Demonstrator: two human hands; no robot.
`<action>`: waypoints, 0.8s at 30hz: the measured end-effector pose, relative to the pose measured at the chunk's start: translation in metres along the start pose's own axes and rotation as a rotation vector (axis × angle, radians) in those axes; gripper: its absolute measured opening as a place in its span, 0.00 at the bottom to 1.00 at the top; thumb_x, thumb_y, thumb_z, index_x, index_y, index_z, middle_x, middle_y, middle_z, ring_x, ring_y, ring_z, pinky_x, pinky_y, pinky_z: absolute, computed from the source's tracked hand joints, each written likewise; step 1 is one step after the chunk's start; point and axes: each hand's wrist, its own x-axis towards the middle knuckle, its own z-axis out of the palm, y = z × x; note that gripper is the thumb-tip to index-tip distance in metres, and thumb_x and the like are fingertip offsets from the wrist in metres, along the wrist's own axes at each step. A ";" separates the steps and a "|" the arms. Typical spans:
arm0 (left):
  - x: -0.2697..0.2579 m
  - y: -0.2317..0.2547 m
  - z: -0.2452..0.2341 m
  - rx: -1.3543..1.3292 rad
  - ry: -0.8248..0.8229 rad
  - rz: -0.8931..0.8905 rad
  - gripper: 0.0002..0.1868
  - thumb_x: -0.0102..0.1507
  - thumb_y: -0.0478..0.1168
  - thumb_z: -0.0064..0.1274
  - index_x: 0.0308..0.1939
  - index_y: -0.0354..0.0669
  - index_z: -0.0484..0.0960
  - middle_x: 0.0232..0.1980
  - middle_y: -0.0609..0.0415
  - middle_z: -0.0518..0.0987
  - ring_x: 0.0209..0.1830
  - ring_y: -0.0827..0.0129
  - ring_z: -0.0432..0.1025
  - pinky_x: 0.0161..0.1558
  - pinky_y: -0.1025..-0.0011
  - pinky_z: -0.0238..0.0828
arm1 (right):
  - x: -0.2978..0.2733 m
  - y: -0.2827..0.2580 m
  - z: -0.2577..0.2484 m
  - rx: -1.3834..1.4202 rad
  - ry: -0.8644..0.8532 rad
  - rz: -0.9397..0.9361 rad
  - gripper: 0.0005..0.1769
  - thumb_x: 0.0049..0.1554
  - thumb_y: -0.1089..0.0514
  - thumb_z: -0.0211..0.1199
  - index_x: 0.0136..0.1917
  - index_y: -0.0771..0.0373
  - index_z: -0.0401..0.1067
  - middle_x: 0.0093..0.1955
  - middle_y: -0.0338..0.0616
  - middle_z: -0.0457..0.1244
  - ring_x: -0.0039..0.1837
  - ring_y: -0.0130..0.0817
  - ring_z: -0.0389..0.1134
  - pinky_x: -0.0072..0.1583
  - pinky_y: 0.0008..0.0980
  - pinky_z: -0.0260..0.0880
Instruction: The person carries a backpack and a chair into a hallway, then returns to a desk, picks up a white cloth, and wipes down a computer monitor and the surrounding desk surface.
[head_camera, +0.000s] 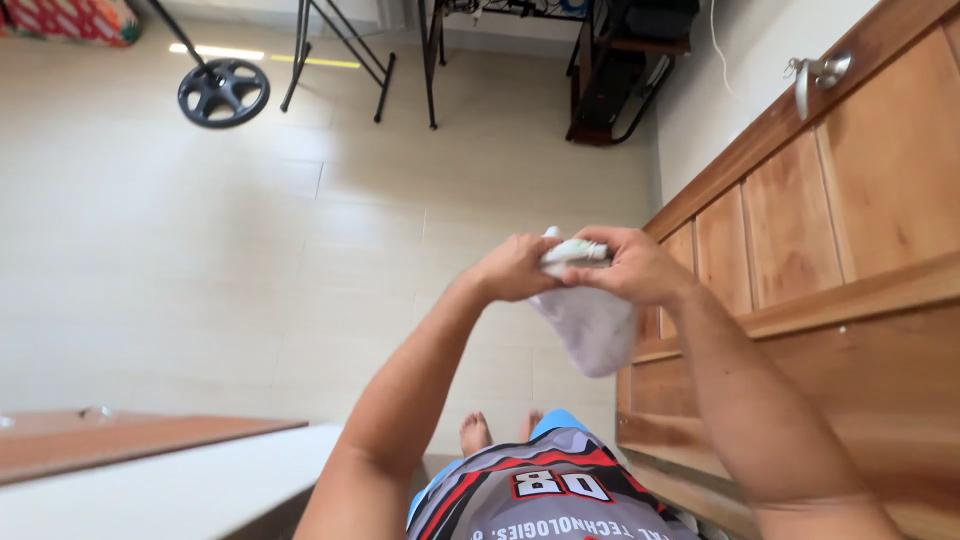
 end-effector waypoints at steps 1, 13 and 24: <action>0.014 0.001 -0.015 0.004 -0.005 0.007 0.31 0.56 0.54 0.66 0.60 0.46 0.82 0.48 0.44 0.85 0.50 0.51 0.80 0.51 0.61 0.75 | 0.012 0.003 -0.016 0.002 0.009 0.000 0.15 0.54 0.57 0.73 0.53 0.63 0.79 0.46 0.40 0.70 0.50 0.25 0.67 0.51 0.28 0.70; 0.141 -0.114 -0.139 -0.058 -0.316 -0.430 0.27 0.54 0.51 0.69 0.54 0.43 0.86 0.50 0.49 0.85 0.54 0.60 0.77 0.58 0.65 0.70 | 0.145 0.134 -0.190 0.149 -0.350 0.268 0.22 0.48 0.59 0.75 0.55 0.69 0.79 0.49 0.50 0.71 0.54 0.39 0.71 0.58 0.37 0.68; 0.254 -0.218 -0.097 -1.408 0.157 -0.483 0.17 0.60 0.33 0.58 0.54 0.35 0.80 0.52 0.49 0.83 0.52 0.62 0.78 0.56 0.64 0.78 | 0.301 0.208 -0.184 0.781 0.136 0.384 0.35 0.53 0.48 0.74 0.63 0.76 0.71 0.60 0.59 0.67 0.60 0.51 0.68 0.62 0.50 0.69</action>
